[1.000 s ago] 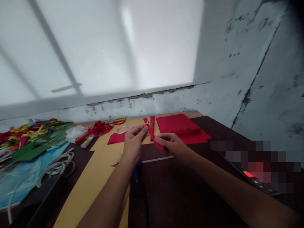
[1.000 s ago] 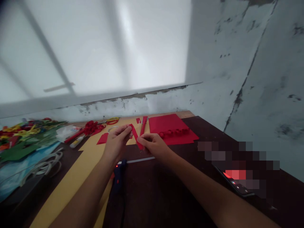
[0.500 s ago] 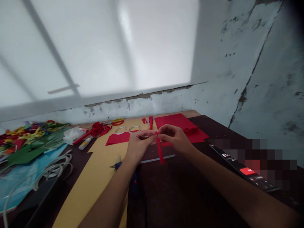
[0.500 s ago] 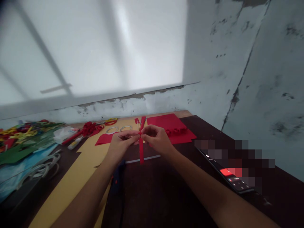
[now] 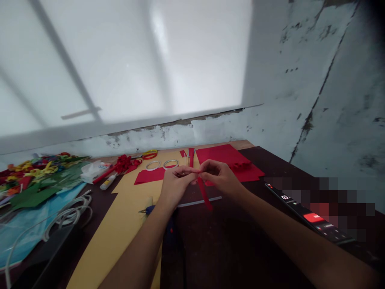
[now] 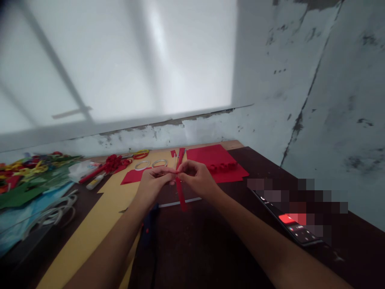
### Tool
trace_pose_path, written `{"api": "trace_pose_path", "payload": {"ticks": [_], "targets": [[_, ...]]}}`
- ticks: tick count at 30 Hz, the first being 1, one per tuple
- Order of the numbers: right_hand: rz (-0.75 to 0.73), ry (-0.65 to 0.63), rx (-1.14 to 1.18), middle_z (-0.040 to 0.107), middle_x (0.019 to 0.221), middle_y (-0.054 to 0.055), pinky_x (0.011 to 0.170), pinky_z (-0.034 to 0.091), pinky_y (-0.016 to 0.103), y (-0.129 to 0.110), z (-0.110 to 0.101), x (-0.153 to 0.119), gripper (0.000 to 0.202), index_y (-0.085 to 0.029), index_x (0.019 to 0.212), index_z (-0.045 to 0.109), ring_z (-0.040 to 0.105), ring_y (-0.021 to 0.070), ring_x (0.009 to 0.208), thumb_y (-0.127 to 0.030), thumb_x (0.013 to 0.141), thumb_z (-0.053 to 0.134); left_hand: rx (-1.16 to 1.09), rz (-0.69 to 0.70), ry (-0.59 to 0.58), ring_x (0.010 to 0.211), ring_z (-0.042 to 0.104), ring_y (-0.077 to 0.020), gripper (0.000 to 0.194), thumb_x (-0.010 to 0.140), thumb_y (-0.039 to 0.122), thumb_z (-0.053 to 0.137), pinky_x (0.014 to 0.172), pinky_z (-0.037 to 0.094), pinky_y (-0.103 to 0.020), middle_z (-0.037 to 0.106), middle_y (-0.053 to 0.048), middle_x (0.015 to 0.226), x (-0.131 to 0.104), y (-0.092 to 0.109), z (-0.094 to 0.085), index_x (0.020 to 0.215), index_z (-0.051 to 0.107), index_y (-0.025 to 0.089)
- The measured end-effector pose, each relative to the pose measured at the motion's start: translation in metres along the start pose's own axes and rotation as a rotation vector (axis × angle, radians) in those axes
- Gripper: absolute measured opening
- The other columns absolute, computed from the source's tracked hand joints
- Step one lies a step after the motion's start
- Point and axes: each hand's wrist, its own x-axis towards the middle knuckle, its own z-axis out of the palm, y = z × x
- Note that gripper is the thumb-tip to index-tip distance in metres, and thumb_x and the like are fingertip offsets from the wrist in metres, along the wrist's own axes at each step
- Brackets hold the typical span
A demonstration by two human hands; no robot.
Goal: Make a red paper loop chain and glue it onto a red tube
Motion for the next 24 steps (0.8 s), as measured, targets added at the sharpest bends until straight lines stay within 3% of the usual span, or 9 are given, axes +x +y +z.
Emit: {"api": "trace_pose_path", "payload": {"ticks": [6,11,20,24], "targets": [[0.029,-0.022,0.027,0.058,0.069,-0.004,0.062,0.041,0.025,-0.0012,0.0,0.0002,0.013,-0.018,0.074,0.062,0.053,0.0109,0.063,-0.024,0.067,0.071,0.011,0.088,-0.018,0.056,0.057,-0.0085,0.002,0.072,0.015,0.07,0.058,0.041,-0.019,0.063,0.003,0.055,0.0003,-0.0021,-0.0011,0.073,0.071,0.017],[-0.013,0.005,-0.01,0.057,0.067,-0.004,0.062,0.04,0.025,-0.0007,-0.0021,0.0009,0.007,-0.018,0.074,0.06,0.052,0.0107,0.063,-0.023,0.071,0.065,-0.031,0.066,-0.083,0.061,0.062,-0.0098,0.015,0.071,0.021,0.076,0.064,0.047,-0.021,0.07,0.001,0.068,-0.0006,0.0012,0.0002,0.085,0.074,0.017],[-0.052,-0.043,-0.007,0.056,0.07,-0.004,0.061,0.041,0.024,0.0028,-0.0028,0.0003,0.009,-0.018,0.076,0.06,0.052,0.0105,0.063,-0.021,0.07,0.066,0.104,0.137,-0.057,0.057,0.059,-0.0103,0.006,0.071,0.018,0.073,0.057,0.043,-0.021,0.067,0.001,0.061,-0.0008,0.0055,-0.0006,0.077,0.074,0.016],[-0.042,-0.058,0.003,0.058,0.071,-0.003,0.063,0.043,0.025,0.0032,-0.0035,-0.0003,0.008,-0.018,0.076,0.061,0.055,0.0115,0.066,-0.022,0.071,0.066,0.091,0.12,-0.11,0.06,0.061,-0.0123,0.004,0.07,0.017,0.072,0.059,0.044,-0.023,0.069,-0.001,0.062,-0.0032,0.0061,-0.0013,0.074,0.074,0.016]]}}
